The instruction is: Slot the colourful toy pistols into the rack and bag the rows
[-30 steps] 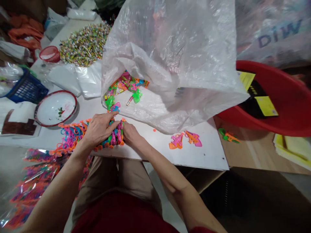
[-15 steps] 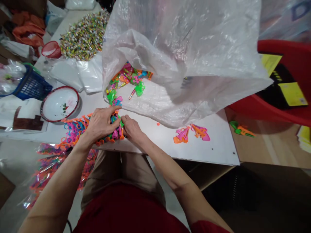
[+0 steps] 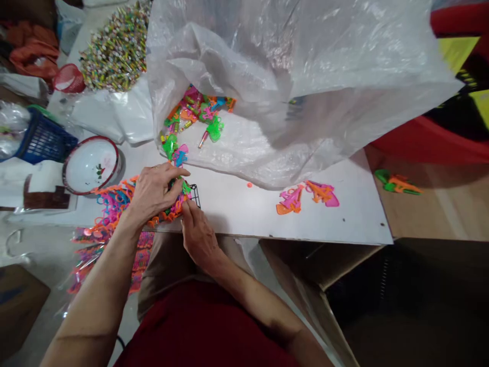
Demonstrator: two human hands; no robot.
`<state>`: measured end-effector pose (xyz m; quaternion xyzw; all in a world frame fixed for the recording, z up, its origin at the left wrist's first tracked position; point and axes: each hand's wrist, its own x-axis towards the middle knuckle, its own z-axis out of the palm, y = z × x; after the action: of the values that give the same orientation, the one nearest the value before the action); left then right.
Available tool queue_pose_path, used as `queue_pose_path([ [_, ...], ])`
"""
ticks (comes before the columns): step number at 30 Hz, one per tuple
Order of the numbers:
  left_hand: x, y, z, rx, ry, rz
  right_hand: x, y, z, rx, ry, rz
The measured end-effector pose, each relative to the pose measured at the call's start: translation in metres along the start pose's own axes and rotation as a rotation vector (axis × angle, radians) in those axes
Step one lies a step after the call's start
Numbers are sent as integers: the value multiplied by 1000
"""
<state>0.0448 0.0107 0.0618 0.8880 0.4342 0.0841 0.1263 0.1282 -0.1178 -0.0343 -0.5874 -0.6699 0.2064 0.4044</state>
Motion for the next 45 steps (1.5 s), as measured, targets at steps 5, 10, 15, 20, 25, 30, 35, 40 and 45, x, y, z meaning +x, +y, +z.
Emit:
queue_pose_path([
  [5, 0, -1, 1, 46, -12, -1, -1, 8, -3, 17, 28, -85],
  [10, 0, -3, 2, 66, -53, 19, 32, 56, -51, 177, 0, -55],
  [15, 2, -3, 4, 83, -51, 28, 151, 87, -63, -276, -165, 126],
  [20, 2, -1, 4, 91, -61, -16, 189, 91, -40, -519, -328, 186],
  [25, 2, -1, 1, 83, -59, -10, 120, 100, -78, -350, -192, 332],
  [30, 4, 0, -1, 75, -84, -41, 50, 79, -85, 128, -31, 311],
  [35, 3, 2, -1, 90, -59, -20, 6, 59, -26, 356, -25, 280],
  [40, 3, 2, 1, 92, -41, -13, 13, 60, -19, 81, -156, 73],
  [45, 3, 1, 2, 94, -38, -2, 22, 32, -34, -258, -410, 36],
])
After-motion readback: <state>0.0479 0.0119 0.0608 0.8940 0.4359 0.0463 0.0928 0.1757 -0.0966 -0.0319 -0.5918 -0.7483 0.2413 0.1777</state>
